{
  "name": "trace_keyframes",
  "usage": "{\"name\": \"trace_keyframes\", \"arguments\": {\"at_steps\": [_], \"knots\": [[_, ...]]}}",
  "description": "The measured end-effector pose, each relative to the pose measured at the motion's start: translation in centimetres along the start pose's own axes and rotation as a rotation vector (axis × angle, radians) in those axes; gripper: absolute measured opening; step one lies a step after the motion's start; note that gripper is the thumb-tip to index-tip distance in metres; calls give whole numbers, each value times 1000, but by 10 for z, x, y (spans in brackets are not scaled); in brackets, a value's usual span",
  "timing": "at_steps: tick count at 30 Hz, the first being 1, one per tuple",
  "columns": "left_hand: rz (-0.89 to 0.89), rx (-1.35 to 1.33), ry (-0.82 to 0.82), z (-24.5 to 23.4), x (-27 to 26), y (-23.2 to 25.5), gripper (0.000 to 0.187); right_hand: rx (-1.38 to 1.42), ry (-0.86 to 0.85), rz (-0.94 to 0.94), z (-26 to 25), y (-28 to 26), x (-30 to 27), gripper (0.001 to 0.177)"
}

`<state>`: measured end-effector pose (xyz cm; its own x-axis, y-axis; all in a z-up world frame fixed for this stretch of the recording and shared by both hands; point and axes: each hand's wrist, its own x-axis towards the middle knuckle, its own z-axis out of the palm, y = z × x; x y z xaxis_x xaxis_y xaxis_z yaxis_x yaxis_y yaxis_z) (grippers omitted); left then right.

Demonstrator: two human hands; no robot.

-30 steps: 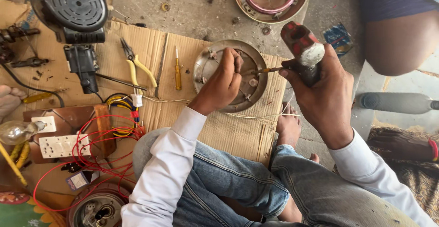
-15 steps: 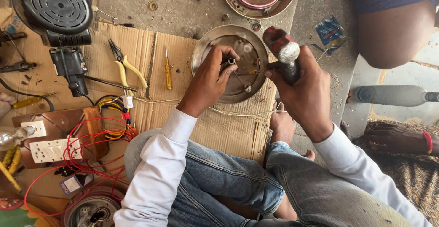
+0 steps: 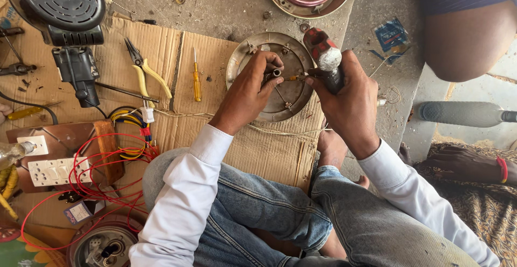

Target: The person is repairing a circular metal electrical component, likely a fan motor base, by using a hammer and a small metal rod to tap and adjust internal parts. The person repeatedly positions the rod and strikes it with the hammer to secure or align components within the metal housing.

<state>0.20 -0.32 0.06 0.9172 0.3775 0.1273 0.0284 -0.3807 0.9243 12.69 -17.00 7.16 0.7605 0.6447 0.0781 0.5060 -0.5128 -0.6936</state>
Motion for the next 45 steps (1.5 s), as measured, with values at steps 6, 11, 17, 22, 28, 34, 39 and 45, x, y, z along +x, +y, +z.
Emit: {"name": "trace_keyframes", "arguments": {"at_steps": [6,11,17,22,28,34,39,45], "knots": [[125,-21,21,10,0,-7,32,47,19,-20,3,1,0,42],[131,-131,47,41,9,-7,22,172,-1,-67,1,-2,-2,49],[93,-143,22,37,10,-13,20,205,-29,14,2,2,-2,51],[55,-122,7,42,12,-15,17,171,-34,3,0,0,-4,48],[98,-131,26,40,14,-14,16,129,-72,-13,-17,1,-9,48],[140,-126,52,31,17,-2,17,23,-161,-54,-69,20,-35,33],[117,-159,31,24,17,-4,16,300,237,-246,-78,54,-61,14],[209,46,66,-2,13,-11,17,-127,-257,-198,-56,12,-21,43]]}}
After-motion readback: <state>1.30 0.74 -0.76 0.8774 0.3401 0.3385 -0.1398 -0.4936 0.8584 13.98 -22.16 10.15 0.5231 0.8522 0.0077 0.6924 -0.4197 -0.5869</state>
